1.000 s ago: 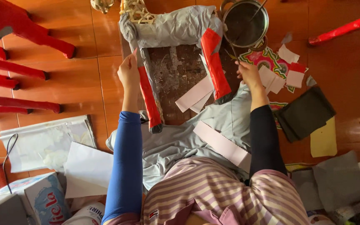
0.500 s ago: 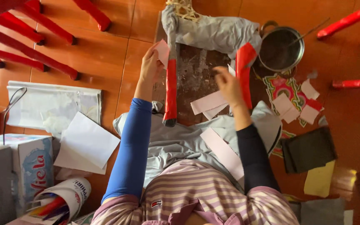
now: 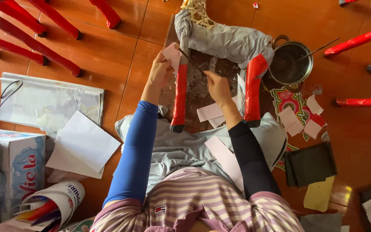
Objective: Decorating a paper maché giraffe figure by gluing colored paper strips onto its frame.
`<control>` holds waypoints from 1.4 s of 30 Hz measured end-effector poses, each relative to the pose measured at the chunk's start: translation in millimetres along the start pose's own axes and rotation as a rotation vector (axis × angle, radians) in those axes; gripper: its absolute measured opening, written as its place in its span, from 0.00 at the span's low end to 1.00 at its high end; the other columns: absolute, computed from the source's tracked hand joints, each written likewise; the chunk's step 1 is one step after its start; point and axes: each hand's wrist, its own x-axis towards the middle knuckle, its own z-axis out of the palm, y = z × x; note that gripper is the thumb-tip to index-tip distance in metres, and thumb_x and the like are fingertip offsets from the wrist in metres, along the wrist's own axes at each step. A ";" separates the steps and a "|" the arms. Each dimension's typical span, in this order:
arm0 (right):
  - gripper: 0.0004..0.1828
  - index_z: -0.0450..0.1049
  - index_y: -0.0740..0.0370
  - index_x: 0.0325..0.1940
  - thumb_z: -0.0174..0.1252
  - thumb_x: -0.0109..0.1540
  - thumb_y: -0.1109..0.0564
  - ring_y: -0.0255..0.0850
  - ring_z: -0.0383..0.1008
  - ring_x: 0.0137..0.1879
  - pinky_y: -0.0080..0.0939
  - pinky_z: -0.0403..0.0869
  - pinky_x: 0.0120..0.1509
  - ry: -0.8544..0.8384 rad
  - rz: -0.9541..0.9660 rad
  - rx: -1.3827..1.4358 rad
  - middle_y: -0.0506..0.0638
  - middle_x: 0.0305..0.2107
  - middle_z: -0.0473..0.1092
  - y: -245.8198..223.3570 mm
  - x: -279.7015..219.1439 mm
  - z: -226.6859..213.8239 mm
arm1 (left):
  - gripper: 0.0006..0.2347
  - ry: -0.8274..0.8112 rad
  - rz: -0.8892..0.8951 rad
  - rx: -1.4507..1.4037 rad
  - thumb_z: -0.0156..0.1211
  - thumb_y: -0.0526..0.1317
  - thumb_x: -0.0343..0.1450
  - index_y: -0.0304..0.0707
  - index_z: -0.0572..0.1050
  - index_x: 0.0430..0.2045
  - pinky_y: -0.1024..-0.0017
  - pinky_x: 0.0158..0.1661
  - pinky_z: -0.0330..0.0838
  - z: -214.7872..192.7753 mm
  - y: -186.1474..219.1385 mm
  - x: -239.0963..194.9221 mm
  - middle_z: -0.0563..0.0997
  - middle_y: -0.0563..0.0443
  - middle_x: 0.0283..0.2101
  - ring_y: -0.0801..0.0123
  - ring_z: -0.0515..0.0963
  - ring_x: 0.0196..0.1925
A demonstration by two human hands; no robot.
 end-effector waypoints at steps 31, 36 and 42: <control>0.16 0.75 0.54 0.31 0.64 0.63 0.42 0.32 0.64 0.23 0.34 0.60 0.26 0.068 0.664 0.957 0.42 0.21 0.69 24.9 48.8 119.6 | 0.40 -0.116 0.107 0.597 0.30 0.70 0.71 0.44 0.49 0.75 0.53 0.63 0.53 68.8 22.9 -22.3 0.67 0.34 0.70 0.52 0.61 0.75; 0.10 0.73 0.64 0.33 0.65 0.63 0.56 0.36 0.75 0.33 0.37 0.77 0.36 0.447 0.531 1.046 0.48 0.29 0.74 44.2 53.9 140.6 | 0.31 -0.045 0.333 0.498 0.49 0.59 0.78 0.30 0.64 0.69 0.57 0.57 0.76 8.2 -39.8 30.0 0.78 0.28 0.63 0.47 0.80 0.64; 0.10 0.78 0.70 0.39 0.61 0.65 0.58 0.38 0.76 0.34 0.40 0.76 0.38 0.412 0.544 0.868 0.55 0.33 0.77 46.7 52.8 135.7 | 0.25 0.397 0.378 1.352 0.57 0.53 0.79 0.30 0.63 0.61 0.49 0.43 0.75 -22.3 -118.0 51.8 0.81 0.24 0.40 0.34 0.81 0.44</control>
